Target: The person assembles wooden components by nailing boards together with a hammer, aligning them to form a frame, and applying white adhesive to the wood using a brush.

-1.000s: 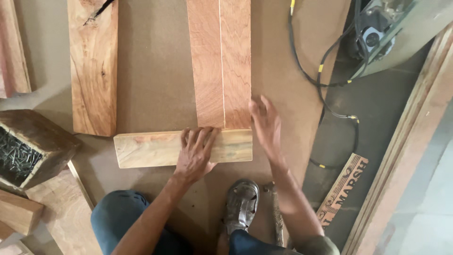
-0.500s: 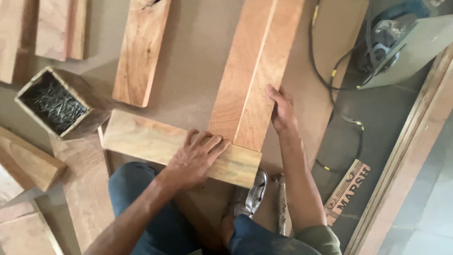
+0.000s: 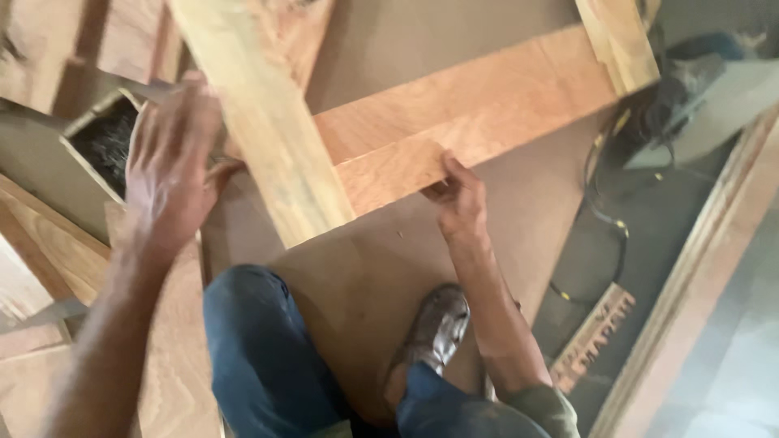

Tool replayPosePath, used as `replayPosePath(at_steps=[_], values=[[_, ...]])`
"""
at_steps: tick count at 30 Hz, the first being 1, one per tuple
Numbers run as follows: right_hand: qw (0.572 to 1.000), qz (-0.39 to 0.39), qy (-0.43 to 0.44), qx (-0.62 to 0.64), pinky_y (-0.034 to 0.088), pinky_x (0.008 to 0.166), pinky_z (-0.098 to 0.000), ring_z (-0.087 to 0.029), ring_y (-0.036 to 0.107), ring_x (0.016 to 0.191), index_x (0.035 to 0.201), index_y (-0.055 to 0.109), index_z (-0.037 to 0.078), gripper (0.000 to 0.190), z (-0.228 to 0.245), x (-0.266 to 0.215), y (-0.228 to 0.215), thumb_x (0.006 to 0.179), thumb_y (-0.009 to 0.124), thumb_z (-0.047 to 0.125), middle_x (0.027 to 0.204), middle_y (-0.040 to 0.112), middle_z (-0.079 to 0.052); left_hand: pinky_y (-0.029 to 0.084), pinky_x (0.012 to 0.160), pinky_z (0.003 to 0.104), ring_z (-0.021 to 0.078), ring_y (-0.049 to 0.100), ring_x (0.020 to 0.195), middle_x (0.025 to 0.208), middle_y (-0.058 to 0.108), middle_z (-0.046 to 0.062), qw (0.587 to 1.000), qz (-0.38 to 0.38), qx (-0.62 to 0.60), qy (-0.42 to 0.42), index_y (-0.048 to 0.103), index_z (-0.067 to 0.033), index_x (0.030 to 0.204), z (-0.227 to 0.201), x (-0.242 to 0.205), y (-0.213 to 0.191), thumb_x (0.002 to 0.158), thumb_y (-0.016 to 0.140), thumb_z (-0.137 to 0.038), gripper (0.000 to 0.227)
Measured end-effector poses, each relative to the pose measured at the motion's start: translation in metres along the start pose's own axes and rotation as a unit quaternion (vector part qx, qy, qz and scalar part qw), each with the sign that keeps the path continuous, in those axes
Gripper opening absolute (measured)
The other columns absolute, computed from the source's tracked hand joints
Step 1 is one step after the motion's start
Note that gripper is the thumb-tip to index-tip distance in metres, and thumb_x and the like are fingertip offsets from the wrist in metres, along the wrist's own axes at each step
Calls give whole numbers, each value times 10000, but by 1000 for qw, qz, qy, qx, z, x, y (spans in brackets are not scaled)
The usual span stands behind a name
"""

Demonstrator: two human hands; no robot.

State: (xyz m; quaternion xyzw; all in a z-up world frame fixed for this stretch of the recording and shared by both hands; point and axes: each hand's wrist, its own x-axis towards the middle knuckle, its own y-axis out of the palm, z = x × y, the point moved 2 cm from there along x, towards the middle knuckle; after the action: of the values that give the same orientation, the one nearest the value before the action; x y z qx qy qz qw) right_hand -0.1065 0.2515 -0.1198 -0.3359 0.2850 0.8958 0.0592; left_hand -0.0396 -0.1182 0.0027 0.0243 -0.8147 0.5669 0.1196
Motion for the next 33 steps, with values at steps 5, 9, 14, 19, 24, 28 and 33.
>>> replayPosePath(at_steps=[5,9,14,19,24,28,33], values=[[999,17,-34,39,528,1051,-469,-265,653,1161,1257,626,8,379,25,23,11,952,696,223,1203,700,-112,480,1209,502,292,431,1500,1656,408,192,917,35,-156,-365,323,-73,1651,13,-28,111,964,647,-454,850],[998,-14,-40,48,484,1043,-467,-259,620,1157,1223,635,59,347,39,33,11,925,721,214,1188,685,-79,323,1182,631,466,350,1409,1536,369,361,969,-60,171,-170,312,8,1562,32,10,197,891,752,-423,911],[999,-22,-9,47,496,1055,-430,-253,636,1169,1226,653,49,352,40,31,-6,928,720,224,1193,700,-104,415,1063,546,389,521,1212,1310,526,243,939,-5,-22,-343,278,17,1592,55,19,208,917,730,-354,893],[997,-26,1,66,514,1064,-451,-256,640,1181,1220,644,63,338,38,47,-35,924,715,210,1220,690,-89,458,854,517,371,508,987,1094,519,232,955,-37,21,-295,441,3,1434,21,-25,131,779,888,-597,994],[997,-6,16,80,484,1091,-464,-274,604,1194,1286,637,49,346,42,42,-24,979,719,185,1254,663,-101,462,1023,553,352,505,1182,1234,544,129,962,-83,24,-259,595,-96,1370,-17,-97,34,638,905,-432,863],[998,-40,5,57,482,1130,-528,-303,620,1257,1285,608,33,428,44,28,-5,896,698,188,1323,643,-135,439,1046,560,357,489,1215,1271,528,135,957,-97,23,-274,582,-93,1384,-31,-153,-5,654,903,-436,869],[997,-55,-16,58,465,1161,-526,-340,591,1257,1320,571,-14,519,24,31,10,872,749,177,1339,594,-196,410,1073,568,363,469,1256,1318,509,142,943,-97,40,-317,566,-90,1403,22,-184,-19,673,900,-442,876]])
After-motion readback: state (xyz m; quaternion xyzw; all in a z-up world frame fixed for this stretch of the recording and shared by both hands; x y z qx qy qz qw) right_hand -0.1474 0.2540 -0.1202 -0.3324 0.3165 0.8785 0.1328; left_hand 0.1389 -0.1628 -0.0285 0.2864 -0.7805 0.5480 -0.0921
